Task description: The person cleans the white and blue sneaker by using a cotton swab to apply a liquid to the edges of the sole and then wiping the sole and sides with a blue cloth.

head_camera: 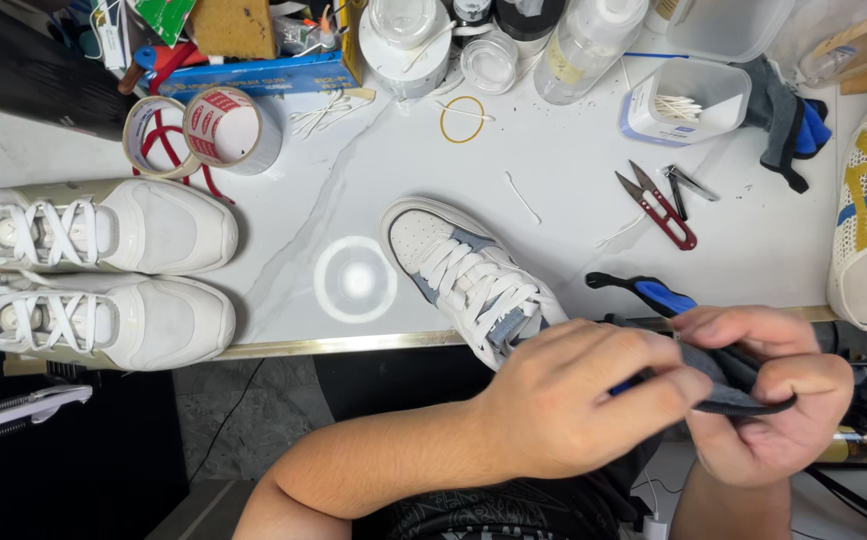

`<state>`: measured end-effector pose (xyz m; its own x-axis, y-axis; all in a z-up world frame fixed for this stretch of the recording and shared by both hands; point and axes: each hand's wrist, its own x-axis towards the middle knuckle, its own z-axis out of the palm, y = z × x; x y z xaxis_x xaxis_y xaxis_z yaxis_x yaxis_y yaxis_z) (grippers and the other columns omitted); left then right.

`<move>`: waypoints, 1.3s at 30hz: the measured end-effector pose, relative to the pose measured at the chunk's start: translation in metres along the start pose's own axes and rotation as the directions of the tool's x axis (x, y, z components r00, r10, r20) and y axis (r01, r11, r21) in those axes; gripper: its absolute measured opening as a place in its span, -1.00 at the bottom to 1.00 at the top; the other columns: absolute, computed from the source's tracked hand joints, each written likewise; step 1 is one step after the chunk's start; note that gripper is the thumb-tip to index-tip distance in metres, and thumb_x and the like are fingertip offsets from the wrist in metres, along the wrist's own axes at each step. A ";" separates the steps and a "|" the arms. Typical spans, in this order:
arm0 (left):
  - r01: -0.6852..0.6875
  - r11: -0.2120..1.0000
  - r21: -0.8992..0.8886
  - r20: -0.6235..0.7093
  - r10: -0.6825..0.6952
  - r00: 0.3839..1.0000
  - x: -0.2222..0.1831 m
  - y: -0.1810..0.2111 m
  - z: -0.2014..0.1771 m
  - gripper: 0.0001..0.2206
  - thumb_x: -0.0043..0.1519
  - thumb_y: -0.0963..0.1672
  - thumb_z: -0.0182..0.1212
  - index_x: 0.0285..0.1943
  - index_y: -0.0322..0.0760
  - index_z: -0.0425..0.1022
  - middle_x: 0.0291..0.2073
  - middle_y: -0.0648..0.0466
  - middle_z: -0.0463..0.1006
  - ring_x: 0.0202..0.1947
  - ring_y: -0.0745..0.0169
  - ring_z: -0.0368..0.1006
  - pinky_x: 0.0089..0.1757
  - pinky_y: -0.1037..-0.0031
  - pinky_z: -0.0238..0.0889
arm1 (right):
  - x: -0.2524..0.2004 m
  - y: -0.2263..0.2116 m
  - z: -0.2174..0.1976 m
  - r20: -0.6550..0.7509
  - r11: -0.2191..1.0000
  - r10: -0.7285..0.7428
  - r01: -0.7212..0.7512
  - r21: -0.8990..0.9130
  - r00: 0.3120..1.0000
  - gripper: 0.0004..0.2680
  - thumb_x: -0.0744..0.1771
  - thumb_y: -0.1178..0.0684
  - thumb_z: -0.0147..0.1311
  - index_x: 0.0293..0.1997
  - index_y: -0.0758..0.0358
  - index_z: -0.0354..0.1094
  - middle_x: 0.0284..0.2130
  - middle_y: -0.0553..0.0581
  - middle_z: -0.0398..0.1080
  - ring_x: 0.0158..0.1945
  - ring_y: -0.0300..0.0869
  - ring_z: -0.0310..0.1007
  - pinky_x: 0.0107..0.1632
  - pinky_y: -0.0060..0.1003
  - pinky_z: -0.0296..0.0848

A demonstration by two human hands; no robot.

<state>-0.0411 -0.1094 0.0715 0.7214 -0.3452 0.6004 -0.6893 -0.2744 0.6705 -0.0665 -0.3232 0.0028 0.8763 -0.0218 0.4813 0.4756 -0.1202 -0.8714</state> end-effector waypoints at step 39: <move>0.109 0.967 0.231 0.020 -0.117 0.993 0.143 -0.178 -0.032 -0.68 0.29 -0.15 0.38 0.19 -0.30 0.46 0.07 -0.04 0.56 0.04 0.01 0.56 0.06 0.32 0.44 | 0.018 0.156 0.025 0.189 0.814 0.126 -0.210 0.542 0.974 -0.78 0.37 -0.01 0.19 -0.18 0.39 0.34 -0.56 0.05 0.24 -0.48 -0.28 0.22 -0.40 -0.40 0.22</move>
<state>0.1867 -0.0812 0.0523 0.7954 -0.3290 0.5090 -0.6032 -0.5107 0.6126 0.0254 -0.3171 -0.1272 0.9276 0.1516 0.3413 0.2445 0.4443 -0.8618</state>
